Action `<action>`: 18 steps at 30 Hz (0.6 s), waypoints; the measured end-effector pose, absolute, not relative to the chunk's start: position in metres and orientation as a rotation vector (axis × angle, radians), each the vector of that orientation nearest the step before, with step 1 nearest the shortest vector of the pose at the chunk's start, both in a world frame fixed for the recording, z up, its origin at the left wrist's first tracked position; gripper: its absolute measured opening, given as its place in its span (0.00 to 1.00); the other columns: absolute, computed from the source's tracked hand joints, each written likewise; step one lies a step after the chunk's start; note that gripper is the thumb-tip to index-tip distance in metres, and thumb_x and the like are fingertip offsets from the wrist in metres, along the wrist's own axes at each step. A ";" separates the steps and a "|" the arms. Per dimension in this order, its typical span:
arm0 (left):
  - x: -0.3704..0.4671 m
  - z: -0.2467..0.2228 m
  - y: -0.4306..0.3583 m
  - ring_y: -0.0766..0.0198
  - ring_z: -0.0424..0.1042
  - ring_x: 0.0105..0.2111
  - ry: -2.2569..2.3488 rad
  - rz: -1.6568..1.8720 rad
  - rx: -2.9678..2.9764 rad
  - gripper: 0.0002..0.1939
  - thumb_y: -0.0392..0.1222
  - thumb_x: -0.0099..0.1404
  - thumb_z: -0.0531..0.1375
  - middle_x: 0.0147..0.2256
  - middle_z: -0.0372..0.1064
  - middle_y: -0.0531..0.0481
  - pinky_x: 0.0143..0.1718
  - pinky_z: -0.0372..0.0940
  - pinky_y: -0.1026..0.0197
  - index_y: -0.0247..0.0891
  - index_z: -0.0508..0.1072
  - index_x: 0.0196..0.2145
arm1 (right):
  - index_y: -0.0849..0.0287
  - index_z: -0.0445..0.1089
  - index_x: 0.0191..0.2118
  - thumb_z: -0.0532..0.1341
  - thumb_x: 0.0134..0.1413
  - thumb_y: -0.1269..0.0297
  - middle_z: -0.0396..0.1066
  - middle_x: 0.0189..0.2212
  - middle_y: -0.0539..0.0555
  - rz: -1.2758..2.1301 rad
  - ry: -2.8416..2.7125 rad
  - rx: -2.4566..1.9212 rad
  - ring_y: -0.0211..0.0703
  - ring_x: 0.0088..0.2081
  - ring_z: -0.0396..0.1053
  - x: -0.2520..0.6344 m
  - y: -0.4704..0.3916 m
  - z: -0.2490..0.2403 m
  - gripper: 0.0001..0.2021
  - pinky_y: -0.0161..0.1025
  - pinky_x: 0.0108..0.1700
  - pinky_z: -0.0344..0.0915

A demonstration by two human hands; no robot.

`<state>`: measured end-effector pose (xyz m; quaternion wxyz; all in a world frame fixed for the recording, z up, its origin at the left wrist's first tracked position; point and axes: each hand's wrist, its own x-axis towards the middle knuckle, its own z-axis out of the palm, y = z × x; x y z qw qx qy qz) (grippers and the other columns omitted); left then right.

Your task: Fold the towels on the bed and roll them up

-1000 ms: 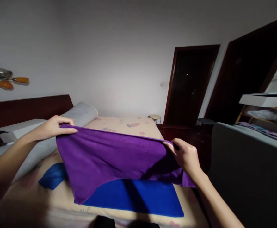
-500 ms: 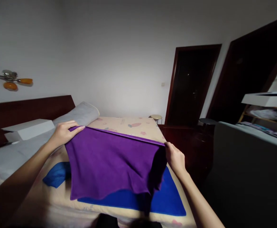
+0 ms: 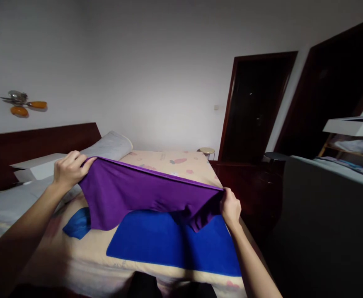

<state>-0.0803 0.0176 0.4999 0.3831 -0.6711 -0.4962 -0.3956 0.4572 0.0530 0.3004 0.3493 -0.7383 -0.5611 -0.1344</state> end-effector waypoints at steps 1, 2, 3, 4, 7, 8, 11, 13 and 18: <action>-0.084 0.499 0.019 0.62 0.58 0.26 -1.277 -1.011 -1.694 0.20 0.51 0.65 0.57 0.23 0.54 0.53 0.28 0.47 0.58 0.42 0.59 0.19 | 0.62 0.66 0.53 0.46 0.61 0.69 0.75 0.40 0.62 -0.373 -1.399 -1.902 0.43 0.28 0.68 0.460 0.054 0.303 0.18 0.38 0.30 0.55; -0.088 0.497 0.021 0.62 0.58 0.25 -1.291 -1.009 -1.679 0.20 0.51 0.66 0.56 0.23 0.54 0.53 0.27 0.47 0.58 0.42 0.59 0.19 | 0.62 0.66 0.53 0.47 0.62 0.67 0.75 0.38 0.62 -0.402 -1.348 -1.878 0.43 0.28 0.68 0.463 0.054 0.306 0.18 0.38 0.29 0.54; -0.092 0.493 0.023 0.63 0.58 0.25 -1.302 -0.998 -1.676 0.21 0.52 0.66 0.55 0.22 0.54 0.53 0.27 0.46 0.58 0.42 0.59 0.19 | 0.62 0.67 0.51 0.47 0.63 0.64 0.75 0.36 0.61 -0.433 -1.312 -1.840 0.42 0.26 0.67 0.468 0.054 0.309 0.17 0.38 0.29 0.53; -0.097 0.488 0.024 0.63 0.58 0.24 -1.309 -0.971 -1.699 0.21 0.53 0.66 0.54 0.22 0.54 0.53 0.26 0.46 0.58 0.42 0.59 0.19 | 0.62 0.69 0.48 0.47 0.64 0.60 0.75 0.32 0.59 -0.462 -1.299 -1.788 0.42 0.25 0.66 0.476 0.053 0.312 0.18 0.38 0.28 0.53; -0.114 0.460 0.021 0.63 0.60 0.24 -1.278 -0.775 -1.908 0.19 0.55 0.64 0.54 0.23 0.59 0.52 0.25 0.49 0.60 0.43 0.61 0.20 | 0.60 0.71 0.35 0.46 0.65 0.48 0.72 0.27 0.56 -0.530 -1.456 -1.606 0.40 0.24 0.65 0.507 0.043 0.321 0.23 0.37 0.27 0.54; -0.120 0.447 0.018 0.62 0.62 0.25 -1.251 -0.699 -1.982 0.17 0.54 0.63 0.55 0.23 0.61 0.52 0.25 0.51 0.60 0.43 0.62 0.21 | 0.59 0.70 0.32 0.46 0.64 0.45 0.71 0.26 0.56 -0.553 -1.536 -1.557 0.39 0.25 0.65 0.519 0.037 0.325 0.26 0.36 0.27 0.55; -0.133 0.407 0.007 0.60 0.66 0.27 -1.178 -0.606 -2.101 0.10 0.48 0.61 0.55 0.25 0.65 0.51 0.27 0.57 0.61 0.44 0.66 0.24 | 0.58 0.68 0.25 0.47 0.62 0.40 0.68 0.23 0.53 -0.680 -1.703 -1.466 0.36 0.23 0.63 0.550 0.013 0.335 0.29 0.36 0.27 0.54; -0.136 0.386 0.000 0.60 0.67 0.28 -1.177 -0.633 -2.117 0.08 0.45 0.61 0.54 0.25 0.66 0.51 0.29 0.60 0.60 0.44 0.68 0.25 | 0.56 0.66 0.23 0.49 0.61 0.39 0.65 0.20 0.51 -0.794 -1.724 -1.416 0.35 0.22 0.62 0.561 -0.004 0.341 0.28 0.36 0.26 0.54; -0.129 0.376 -0.002 0.59 0.71 0.31 -1.503 -0.757 -2.260 0.13 0.49 0.64 0.52 0.28 0.71 0.51 0.35 0.64 0.61 0.43 0.71 0.27 | 0.54 0.62 0.19 0.51 0.58 0.36 0.58 0.16 0.47 -0.793 -1.821 -1.306 0.33 0.17 0.57 0.566 -0.038 0.357 0.28 0.38 0.23 0.53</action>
